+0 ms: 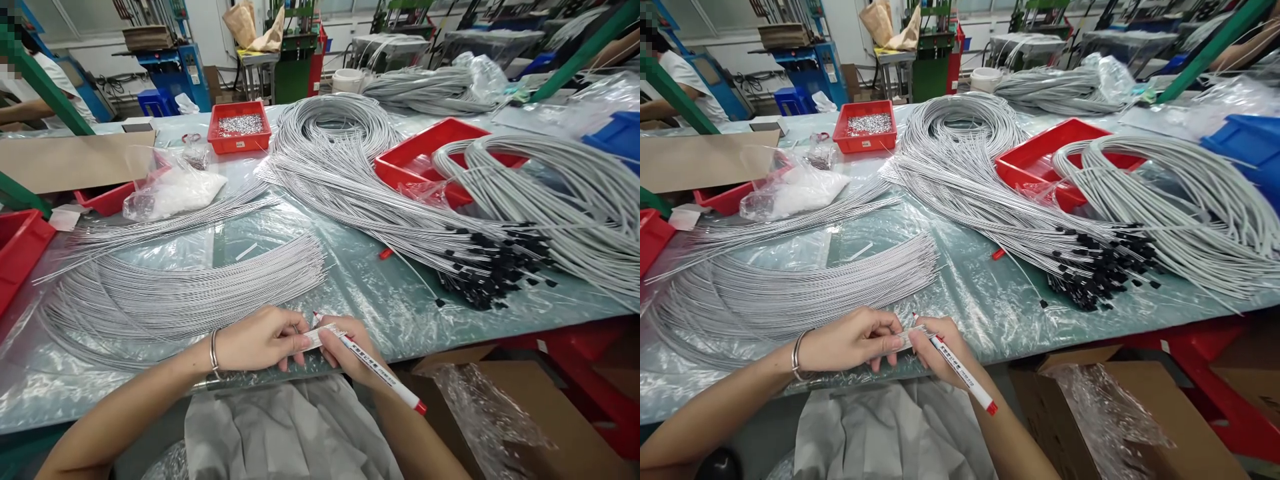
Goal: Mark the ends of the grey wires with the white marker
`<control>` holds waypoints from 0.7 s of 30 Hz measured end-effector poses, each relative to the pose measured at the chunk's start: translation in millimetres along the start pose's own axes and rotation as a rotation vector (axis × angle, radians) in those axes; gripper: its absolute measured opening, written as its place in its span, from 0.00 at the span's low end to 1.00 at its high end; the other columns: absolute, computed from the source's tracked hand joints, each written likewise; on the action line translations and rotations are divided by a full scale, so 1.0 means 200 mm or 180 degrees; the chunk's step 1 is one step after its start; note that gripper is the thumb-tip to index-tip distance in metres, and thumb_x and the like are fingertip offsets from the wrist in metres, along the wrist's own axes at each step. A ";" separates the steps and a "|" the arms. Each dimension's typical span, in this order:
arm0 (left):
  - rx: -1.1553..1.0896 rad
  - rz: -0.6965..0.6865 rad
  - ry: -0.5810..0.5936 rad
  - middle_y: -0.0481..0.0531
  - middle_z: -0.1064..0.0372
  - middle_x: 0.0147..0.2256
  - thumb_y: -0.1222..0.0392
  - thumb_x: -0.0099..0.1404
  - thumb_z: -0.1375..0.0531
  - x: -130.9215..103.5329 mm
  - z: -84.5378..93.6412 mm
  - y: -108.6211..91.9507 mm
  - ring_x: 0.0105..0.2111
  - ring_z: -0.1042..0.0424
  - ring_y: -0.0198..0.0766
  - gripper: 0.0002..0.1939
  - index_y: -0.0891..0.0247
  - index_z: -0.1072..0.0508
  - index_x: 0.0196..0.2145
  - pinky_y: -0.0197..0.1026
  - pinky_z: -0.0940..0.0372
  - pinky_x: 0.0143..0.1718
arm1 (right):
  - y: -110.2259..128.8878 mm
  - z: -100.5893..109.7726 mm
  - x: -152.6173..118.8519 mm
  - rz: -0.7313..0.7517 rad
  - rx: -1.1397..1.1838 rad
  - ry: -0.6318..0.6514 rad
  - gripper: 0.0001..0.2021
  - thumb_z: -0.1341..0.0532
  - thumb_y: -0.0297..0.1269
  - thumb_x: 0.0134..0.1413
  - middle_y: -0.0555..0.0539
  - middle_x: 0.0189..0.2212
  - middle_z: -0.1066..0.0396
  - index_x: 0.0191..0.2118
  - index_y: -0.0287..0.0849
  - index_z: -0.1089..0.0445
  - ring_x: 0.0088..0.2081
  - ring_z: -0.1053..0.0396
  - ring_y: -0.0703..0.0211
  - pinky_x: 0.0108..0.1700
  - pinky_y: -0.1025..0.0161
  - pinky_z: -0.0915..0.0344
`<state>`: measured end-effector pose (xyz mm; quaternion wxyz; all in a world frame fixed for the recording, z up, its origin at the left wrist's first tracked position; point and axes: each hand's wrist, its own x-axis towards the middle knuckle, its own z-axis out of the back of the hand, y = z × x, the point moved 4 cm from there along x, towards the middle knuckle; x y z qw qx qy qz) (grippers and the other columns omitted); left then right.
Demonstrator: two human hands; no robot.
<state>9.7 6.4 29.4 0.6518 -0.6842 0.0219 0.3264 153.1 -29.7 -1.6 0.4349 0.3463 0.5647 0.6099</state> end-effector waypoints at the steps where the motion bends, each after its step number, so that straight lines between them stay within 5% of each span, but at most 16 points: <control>1: 0.0092 -0.0009 0.0019 0.50 0.29 0.32 0.52 0.67 0.51 0.00 0.00 0.00 0.23 0.32 0.29 0.15 0.68 0.32 0.36 0.29 0.41 0.22 | 0.00 0.00 0.00 0.0015 -0.0005 0.0016 0.18 0.50 0.39 0.61 0.53 0.11 0.44 0.21 0.38 0.43 0.14 0.47 0.70 0.19 0.70 0.49; 11: 0.0183 -0.0084 -0.0155 0.50 0.31 0.25 0.56 0.65 0.48 0.02 -0.01 -0.03 0.23 0.30 0.29 0.15 0.70 0.31 0.28 0.27 0.39 0.24 | -0.01 -0.01 0.01 0.0071 -0.0142 -0.0362 0.15 0.46 0.35 0.58 0.53 0.11 0.45 0.21 0.37 0.42 0.13 0.49 0.70 0.17 0.70 0.51; 15: -0.0408 0.0097 -0.0021 0.54 0.30 0.28 0.52 0.65 0.47 0.02 0.01 -0.01 0.24 0.30 0.32 0.17 0.72 0.31 0.30 0.30 0.37 0.24 | 0.01 0.05 -0.02 0.0590 -0.0207 -0.1107 0.04 0.45 0.30 0.56 0.53 0.17 0.37 0.35 0.39 0.32 0.18 0.39 0.68 0.22 0.71 0.43; 18: -0.0621 0.0028 -0.0068 0.55 0.31 0.27 0.51 0.64 0.46 0.02 0.05 0.00 0.23 0.30 0.32 0.18 0.73 0.31 0.29 0.31 0.36 0.24 | 0.04 0.08 -0.06 0.1019 -0.0711 -0.1567 0.20 0.45 0.24 0.55 0.52 0.24 0.31 0.53 0.45 0.37 0.27 0.33 0.65 0.36 0.65 0.36; 21: -0.0735 -0.0023 -0.0109 0.55 0.31 0.27 0.51 0.64 0.45 0.03 0.07 0.00 0.23 0.31 0.31 0.19 0.74 0.31 0.30 0.31 0.35 0.24 | 0.05 0.03 -0.07 0.1178 -0.1098 -0.1398 0.27 0.46 0.21 0.53 0.50 0.30 0.29 0.59 0.46 0.43 0.32 0.33 0.62 0.46 0.57 0.39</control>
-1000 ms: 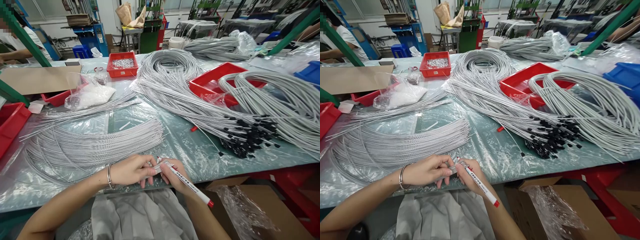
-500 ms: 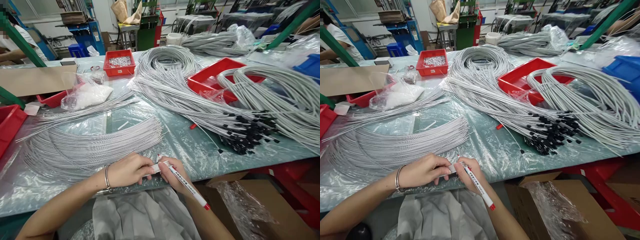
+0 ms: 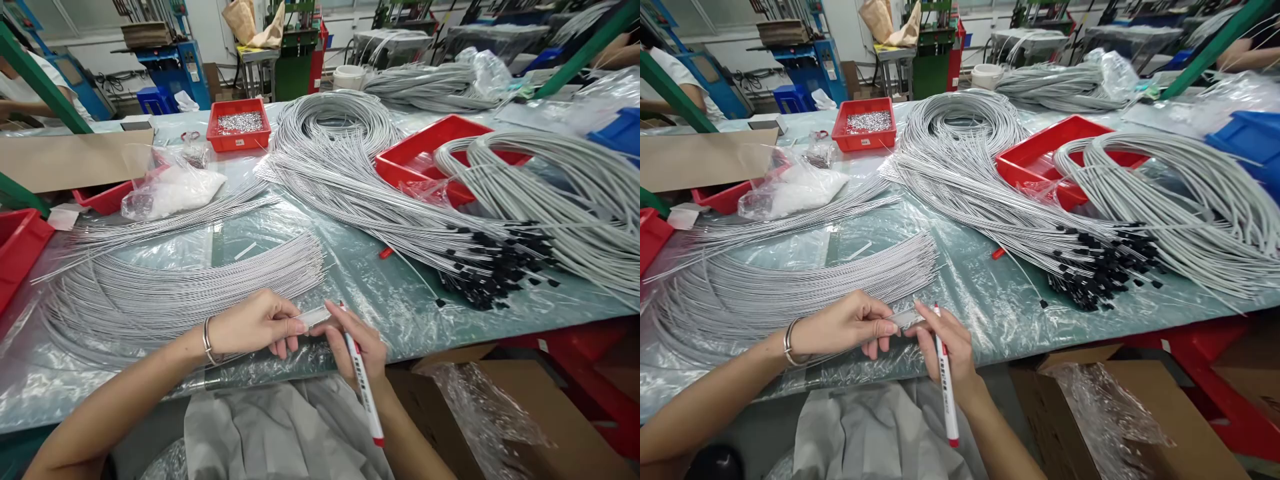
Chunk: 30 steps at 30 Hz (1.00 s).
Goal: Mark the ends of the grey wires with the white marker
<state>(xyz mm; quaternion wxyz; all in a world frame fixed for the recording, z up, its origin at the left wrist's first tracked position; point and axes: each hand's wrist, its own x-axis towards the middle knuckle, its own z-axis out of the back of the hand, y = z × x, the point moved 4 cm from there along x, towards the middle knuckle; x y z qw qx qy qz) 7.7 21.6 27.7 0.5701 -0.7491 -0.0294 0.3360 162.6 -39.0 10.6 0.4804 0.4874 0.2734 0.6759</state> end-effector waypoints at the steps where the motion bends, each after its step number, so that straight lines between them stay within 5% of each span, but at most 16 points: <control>1: -0.0024 -0.0002 -0.0030 0.55 0.31 0.27 0.51 0.63 0.45 0.00 0.00 0.00 0.23 0.31 0.31 0.19 0.74 0.31 0.31 0.31 0.35 0.24 | 0.01 -0.02 0.00 0.0016 0.0020 0.0039 0.28 0.46 0.21 0.53 0.50 0.30 0.28 0.59 0.46 0.43 0.32 0.33 0.62 0.45 0.57 0.39; 7: -0.0088 -0.0136 -0.0081 0.56 0.31 0.29 0.50 0.62 0.44 0.00 0.00 -0.03 0.24 0.32 0.31 0.19 0.74 0.29 0.33 0.31 0.35 0.24 | 0.06 -0.08 0.00 0.0010 0.0126 -0.0234 0.31 0.47 0.19 0.53 0.50 0.26 0.31 0.62 0.45 0.49 0.29 0.35 0.62 0.36 0.60 0.36; 12: -0.0160 -0.0024 -0.0112 0.57 0.31 0.28 0.50 0.62 0.44 0.00 -0.01 0.01 0.22 0.33 0.30 0.20 0.75 0.30 0.32 0.32 0.36 0.23 | 0.08 -0.08 -0.01 0.0346 -0.0239 -0.0084 0.34 0.45 0.16 0.50 0.50 0.24 0.33 0.63 0.40 0.51 0.28 0.38 0.63 0.36 0.60 0.37; 18: -0.0084 -0.0018 -0.0134 0.56 0.32 0.27 0.50 0.63 0.45 0.00 -0.01 0.03 0.22 0.32 0.31 0.18 0.73 0.31 0.31 0.32 0.37 0.23 | 0.03 -0.06 -0.02 -0.0114 0.0084 0.0142 0.29 0.46 0.22 0.54 0.51 0.25 0.33 0.61 0.44 0.48 0.27 0.36 0.65 0.34 0.64 0.37; 22: 0.0264 0.0112 0.0096 0.54 0.31 0.27 0.52 0.64 0.46 -0.02 -0.03 0.01 0.22 0.32 0.30 0.16 0.71 0.31 0.30 0.29 0.39 0.22 | 0.00 -0.04 0.03 -0.0500 0.0379 0.0541 0.06 0.43 0.36 0.55 0.54 0.16 0.45 0.33 0.38 0.36 0.18 0.48 0.70 0.21 0.71 0.48; 26: 0.0881 0.0093 0.0261 0.50 0.32 0.25 0.55 0.65 0.48 -0.05 -0.07 -0.02 0.20 0.34 0.27 0.15 0.70 0.33 0.27 0.27 0.42 0.23 | -0.03 -0.06 0.03 -0.0818 0.0380 0.1265 0.19 0.49 0.36 0.60 0.53 0.14 0.54 0.19 0.37 0.49 0.17 0.53 0.71 0.20 0.69 0.55; 30: 0.1495 -0.0282 -0.0187 0.48 0.32 0.27 0.53 0.66 0.48 -0.06 -0.08 -0.05 0.22 0.36 0.27 0.13 0.67 0.32 0.33 0.30 0.46 0.24 | -0.04 -0.05 0.02 -0.0868 0.0463 0.1114 0.19 0.50 0.37 0.60 0.53 0.14 0.55 0.19 0.38 0.51 0.18 0.54 0.70 0.20 0.68 0.56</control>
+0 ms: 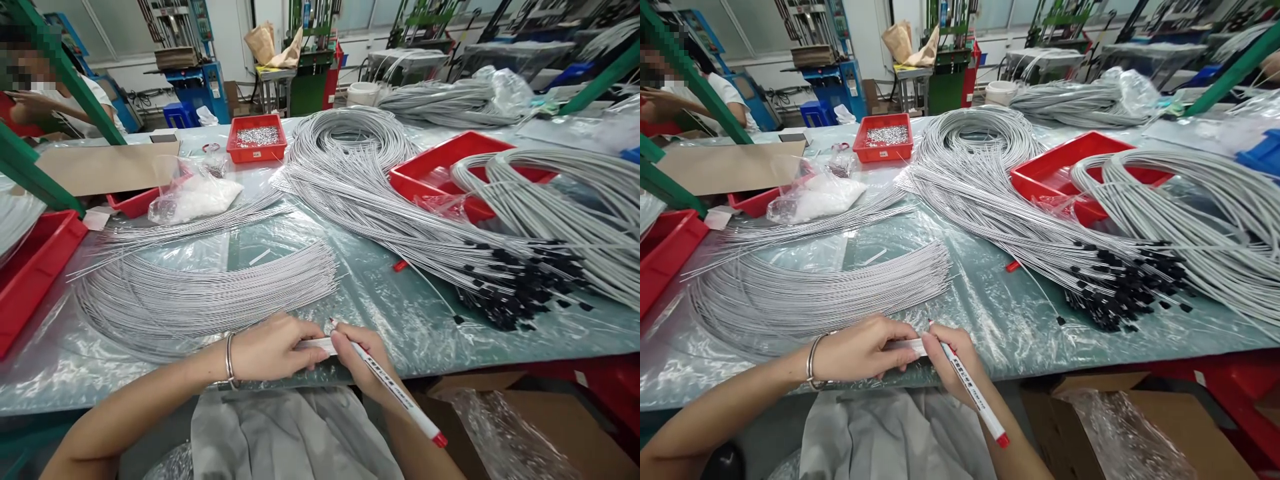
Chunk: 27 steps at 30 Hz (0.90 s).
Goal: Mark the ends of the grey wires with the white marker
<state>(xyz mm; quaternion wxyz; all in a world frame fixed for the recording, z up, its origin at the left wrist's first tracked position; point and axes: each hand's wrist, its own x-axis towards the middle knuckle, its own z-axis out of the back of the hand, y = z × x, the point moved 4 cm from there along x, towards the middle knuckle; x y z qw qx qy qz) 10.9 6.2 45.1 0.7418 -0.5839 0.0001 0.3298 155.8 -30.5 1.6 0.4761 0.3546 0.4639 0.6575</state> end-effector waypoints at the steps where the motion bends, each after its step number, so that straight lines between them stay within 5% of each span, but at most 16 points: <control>1: 0.0227 -0.0087 -0.0179 0.48 0.32 0.27 0.53 0.66 0.48 0.00 0.00 -0.01 0.24 0.36 0.29 0.13 0.66 0.31 0.35 0.31 0.47 0.25 | 0.00 0.00 0.00 -0.0002 -0.0008 -0.0048 0.19 0.50 0.37 0.60 0.53 0.14 0.55 0.19 0.38 0.52 0.18 0.54 0.70 0.20 0.68 0.56; 3: 0.0512 -0.0192 -0.0362 0.49 0.32 0.27 0.52 0.66 0.49 0.00 0.00 -0.02 0.26 0.35 0.31 0.14 0.66 0.31 0.35 0.33 0.47 0.27 | 0.01 0.00 0.01 0.0039 -0.0093 -0.0054 0.18 0.49 0.36 0.60 0.53 0.14 0.55 0.20 0.38 0.50 0.17 0.53 0.70 0.20 0.68 0.56; 9: 0.0549 0.0015 -0.0155 0.50 0.31 0.25 0.55 0.67 0.50 0.01 0.01 -0.01 0.26 0.32 0.31 0.17 0.68 0.31 0.27 0.32 0.45 0.27 | 0.08 0.00 0.04 0.0457 -0.0446 -0.0088 0.16 0.48 0.31 0.58 0.54 0.15 0.54 0.20 0.37 0.48 0.18 0.53 0.72 0.21 0.70 0.55; 14: -0.0398 0.0194 0.0393 0.50 0.31 0.26 0.54 0.64 0.47 0.03 0.02 0.01 0.27 0.29 0.32 0.14 0.69 0.30 0.31 0.29 0.40 0.26 | 0.10 0.01 0.05 0.0705 -0.0418 0.0071 0.14 0.48 0.29 0.57 0.53 0.16 0.51 0.21 0.37 0.47 0.20 0.51 0.71 0.23 0.70 0.53; 18: -0.1007 0.0346 0.0442 0.52 0.29 0.32 0.54 0.63 0.45 0.04 0.00 0.04 0.28 0.29 0.33 0.13 0.69 0.32 0.31 0.31 0.37 0.28 | 0.11 0.03 0.05 0.0778 -0.0449 0.0122 0.13 0.47 0.28 0.57 0.53 0.16 0.51 0.22 0.37 0.46 0.21 0.51 0.70 0.24 0.70 0.53; 27: 0.0238 -0.0019 -0.0124 0.49 0.30 0.25 0.54 0.65 0.47 0.04 0.01 -0.01 0.27 0.31 0.31 0.16 0.68 0.30 0.27 0.31 0.42 0.28 | 0.11 0.02 0.06 0.0762 -0.0648 -0.0057 0.15 0.47 0.28 0.57 0.54 0.15 0.51 0.20 0.37 0.47 0.19 0.51 0.71 0.23 0.70 0.52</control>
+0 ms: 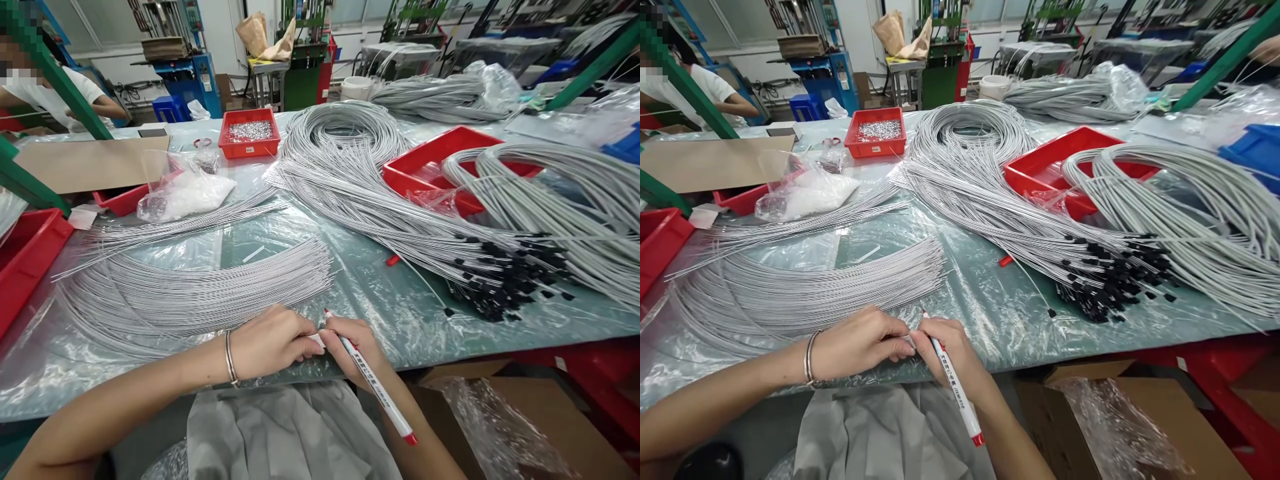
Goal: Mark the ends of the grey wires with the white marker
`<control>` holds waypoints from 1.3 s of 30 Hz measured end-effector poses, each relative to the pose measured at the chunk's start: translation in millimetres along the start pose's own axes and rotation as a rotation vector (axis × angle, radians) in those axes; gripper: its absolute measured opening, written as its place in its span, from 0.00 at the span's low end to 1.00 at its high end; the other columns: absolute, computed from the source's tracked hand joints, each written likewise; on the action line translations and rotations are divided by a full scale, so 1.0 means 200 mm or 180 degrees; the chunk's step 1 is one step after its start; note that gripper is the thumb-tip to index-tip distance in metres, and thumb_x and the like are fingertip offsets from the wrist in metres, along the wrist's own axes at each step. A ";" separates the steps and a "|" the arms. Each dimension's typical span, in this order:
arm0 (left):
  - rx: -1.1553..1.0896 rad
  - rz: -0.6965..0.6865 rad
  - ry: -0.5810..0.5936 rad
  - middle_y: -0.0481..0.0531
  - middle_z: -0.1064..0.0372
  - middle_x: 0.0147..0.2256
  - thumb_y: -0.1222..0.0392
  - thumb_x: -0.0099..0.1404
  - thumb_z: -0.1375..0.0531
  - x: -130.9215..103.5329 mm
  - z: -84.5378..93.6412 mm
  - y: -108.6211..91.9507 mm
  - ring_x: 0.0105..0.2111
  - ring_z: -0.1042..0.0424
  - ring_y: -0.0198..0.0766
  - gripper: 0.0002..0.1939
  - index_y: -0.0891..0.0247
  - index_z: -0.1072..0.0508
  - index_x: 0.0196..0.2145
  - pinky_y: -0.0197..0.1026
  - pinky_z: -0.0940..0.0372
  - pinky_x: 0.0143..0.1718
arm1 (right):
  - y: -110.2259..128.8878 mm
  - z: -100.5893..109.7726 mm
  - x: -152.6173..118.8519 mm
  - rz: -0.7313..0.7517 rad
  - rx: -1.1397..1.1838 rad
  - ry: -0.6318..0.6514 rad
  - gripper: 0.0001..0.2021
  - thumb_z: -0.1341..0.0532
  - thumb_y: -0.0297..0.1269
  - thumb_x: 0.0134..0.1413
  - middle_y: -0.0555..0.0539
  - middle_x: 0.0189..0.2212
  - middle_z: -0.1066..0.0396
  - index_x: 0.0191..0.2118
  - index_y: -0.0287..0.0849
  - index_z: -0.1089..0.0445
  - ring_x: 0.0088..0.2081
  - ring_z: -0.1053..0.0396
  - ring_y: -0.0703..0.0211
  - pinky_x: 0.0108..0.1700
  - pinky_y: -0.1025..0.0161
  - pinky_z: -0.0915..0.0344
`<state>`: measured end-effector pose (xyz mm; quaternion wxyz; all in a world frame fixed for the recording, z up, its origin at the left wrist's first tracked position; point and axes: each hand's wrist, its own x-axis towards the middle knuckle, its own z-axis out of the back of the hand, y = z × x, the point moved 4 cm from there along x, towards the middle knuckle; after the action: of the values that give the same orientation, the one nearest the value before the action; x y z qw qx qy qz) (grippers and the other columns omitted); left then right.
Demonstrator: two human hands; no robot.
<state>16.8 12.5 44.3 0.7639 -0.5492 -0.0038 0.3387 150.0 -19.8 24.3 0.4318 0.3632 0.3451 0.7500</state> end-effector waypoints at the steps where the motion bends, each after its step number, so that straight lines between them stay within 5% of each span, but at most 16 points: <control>1: -0.0058 0.0017 0.0016 0.50 0.30 0.26 0.55 0.65 0.47 0.00 0.00 0.00 0.28 0.30 0.31 0.15 0.68 0.30 0.27 0.30 0.41 0.29 | 0.00 0.00 0.00 -0.0021 -0.0023 -0.0030 0.15 0.47 0.29 0.57 0.54 0.15 0.51 0.20 0.37 0.47 0.19 0.50 0.71 0.23 0.70 0.52; 5: -0.0654 0.0175 0.0215 0.51 0.29 0.27 0.56 0.65 0.47 0.02 0.02 0.03 0.28 0.29 0.32 0.14 0.69 0.28 0.31 0.30 0.37 0.30 | -0.03 0.00 -0.02 -0.0266 0.0098 -0.0376 0.11 0.45 0.31 0.56 0.53 0.15 0.47 0.23 0.37 0.40 0.17 0.49 0.71 0.20 0.70 0.51; 7: -0.1041 0.0279 0.0279 0.53 0.29 0.28 0.56 0.64 0.46 0.02 0.03 0.04 0.29 0.28 0.33 0.14 0.71 0.29 0.31 0.31 0.36 0.30 | -0.05 0.01 -0.04 -0.0310 0.0310 -0.0699 0.06 0.46 0.30 0.57 0.53 0.16 0.43 0.35 0.37 0.32 0.18 0.45 0.69 0.21 0.70 0.47; 10: -0.1497 0.0354 0.0350 0.55 0.30 0.27 0.54 0.63 0.44 0.03 0.05 0.07 0.28 0.28 0.34 0.15 0.72 0.30 0.29 0.31 0.35 0.29 | -0.05 0.00 -0.08 -0.0033 0.0457 -0.0903 0.19 0.50 0.27 0.58 0.52 0.20 0.36 0.55 0.41 0.38 0.22 0.37 0.65 0.31 0.64 0.38; 14: -0.1964 0.0380 0.0480 0.56 0.30 0.26 0.54 0.61 0.42 0.04 0.06 0.08 0.25 0.29 0.33 0.16 0.75 0.30 0.30 0.32 0.35 0.28 | -0.02 -0.05 -0.08 0.0132 0.0323 -0.0779 0.25 0.49 0.23 0.57 0.52 0.24 0.31 0.60 0.46 0.43 0.26 0.34 0.65 0.36 0.63 0.37; 20: -0.2128 0.0372 0.0392 0.55 0.31 0.26 0.54 0.59 0.40 0.05 0.07 0.06 0.25 0.30 0.32 0.16 0.75 0.29 0.30 0.31 0.34 0.27 | 0.02 -0.07 -0.06 -0.0004 0.0050 -0.1096 0.27 0.48 0.21 0.55 0.52 0.23 0.32 0.61 0.44 0.46 0.25 0.35 0.65 0.32 0.66 0.36; 25: -0.1810 0.0322 0.0393 0.54 0.31 0.26 0.53 0.62 0.43 0.04 0.06 0.06 0.25 0.30 0.31 0.16 0.73 0.31 0.29 0.31 0.36 0.27 | 0.01 -0.04 -0.08 -0.0035 -0.0048 -0.0819 0.26 0.46 0.25 0.56 0.51 0.27 0.30 0.61 0.44 0.46 0.29 0.33 0.64 0.35 0.65 0.36; 28: -0.1652 0.0275 0.0497 0.53 0.31 0.26 0.55 0.63 0.44 0.04 0.04 0.07 0.24 0.30 0.31 0.15 0.71 0.32 0.28 0.30 0.37 0.26 | -0.05 0.00 -0.10 -0.0502 0.0537 -0.0920 0.15 0.49 0.38 0.61 0.50 0.25 0.31 0.52 0.43 0.38 0.24 0.37 0.65 0.27 0.67 0.40; 31: -0.1528 0.0352 0.0656 0.54 0.31 0.26 0.56 0.64 0.45 0.07 -0.02 0.12 0.25 0.30 0.32 0.15 0.72 0.33 0.27 0.30 0.37 0.25 | -0.11 0.05 -0.13 -0.0825 0.1244 -0.1356 0.22 0.57 0.53 0.61 0.48 0.25 0.34 0.47 0.42 0.38 0.22 0.43 0.65 0.24 0.66 0.43; 35: -0.1361 0.0593 0.0974 0.55 0.31 0.27 0.58 0.65 0.47 0.13 -0.12 0.23 0.24 0.29 0.33 0.14 0.72 0.35 0.26 0.30 0.36 0.24 | -0.12 0.10 -0.19 -0.0793 0.1430 -0.2129 0.08 0.47 0.38 0.59 0.49 0.29 0.42 0.32 0.40 0.38 0.26 0.41 0.67 0.29 0.66 0.41; 39: -0.1290 0.0511 0.1075 0.53 0.31 0.25 0.59 0.65 0.47 0.16 -0.15 0.26 0.24 0.29 0.33 0.15 0.70 0.39 0.23 0.29 0.37 0.23 | -0.12 0.04 -0.25 -0.1100 0.0852 -0.1593 0.04 0.45 0.28 0.56 0.49 0.28 0.35 0.35 0.41 0.33 0.25 0.35 0.67 0.27 0.69 0.37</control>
<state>26.2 12.1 -23.9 0.5990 -0.7381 0.0996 0.2942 184.9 -53.1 -4.1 0.5725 0.5258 0.3803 0.5011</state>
